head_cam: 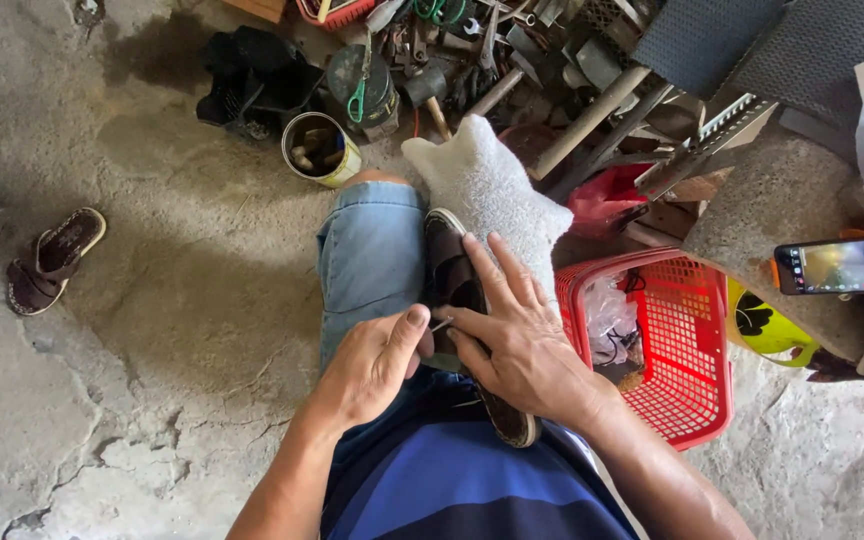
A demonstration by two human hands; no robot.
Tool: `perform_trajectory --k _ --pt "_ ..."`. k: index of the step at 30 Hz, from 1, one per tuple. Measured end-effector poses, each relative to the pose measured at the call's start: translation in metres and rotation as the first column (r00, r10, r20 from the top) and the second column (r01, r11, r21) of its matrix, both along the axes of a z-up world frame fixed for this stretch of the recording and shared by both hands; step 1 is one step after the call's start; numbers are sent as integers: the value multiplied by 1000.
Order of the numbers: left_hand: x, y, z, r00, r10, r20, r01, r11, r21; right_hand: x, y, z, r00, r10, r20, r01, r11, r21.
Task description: Hand-stitching the sole and straps of a brown leather sandal using a needle and thread.
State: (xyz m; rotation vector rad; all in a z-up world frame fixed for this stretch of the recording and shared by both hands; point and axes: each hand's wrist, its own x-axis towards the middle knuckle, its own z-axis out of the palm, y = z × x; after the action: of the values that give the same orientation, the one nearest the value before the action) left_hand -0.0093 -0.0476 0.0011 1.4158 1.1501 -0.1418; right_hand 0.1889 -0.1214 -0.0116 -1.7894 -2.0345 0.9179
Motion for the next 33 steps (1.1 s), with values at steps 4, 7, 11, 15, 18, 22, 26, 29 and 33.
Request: perform_trajectory --k 4,7,11,15,18,22,26,29,33 --pt "-8 -2 -3 982 57 180 -79 990 114 4 -4 -2 999 8 -41 -4 994 106" --pt "-7 -4 -12 965 63 255 -158 915 370 4 -10 1 998 -21 -55 27 994 106" --pt "-1 -7 -16 989 -45 140 -35 852 522 3 -19 13 995 -33 -92 41 996 84" --pt "3 -14 -37 994 -97 54 54 848 528 1 -26 10 995 -68 -78 79 987 137" --pt "7 -14 -34 994 -90 64 38 826 563 -2 -27 8 988 -136 -78 147 976 161" --pt "8 -5 -15 952 138 274 -194 962 192 -7 -25 10 979 -194 -56 200 967 155" --pt "7 -10 -15 932 238 272 -272 958 92 -12 -26 4 965 -246 -87 257 956 142" --pt "7 -11 -19 918 299 260 -348 922 170 -13 -29 0 957 -273 -103 286 945 159" --pt "18 -11 -18 892 362 271 -418 889 189 -16 -30 0 956 -279 -90 290 947 139"
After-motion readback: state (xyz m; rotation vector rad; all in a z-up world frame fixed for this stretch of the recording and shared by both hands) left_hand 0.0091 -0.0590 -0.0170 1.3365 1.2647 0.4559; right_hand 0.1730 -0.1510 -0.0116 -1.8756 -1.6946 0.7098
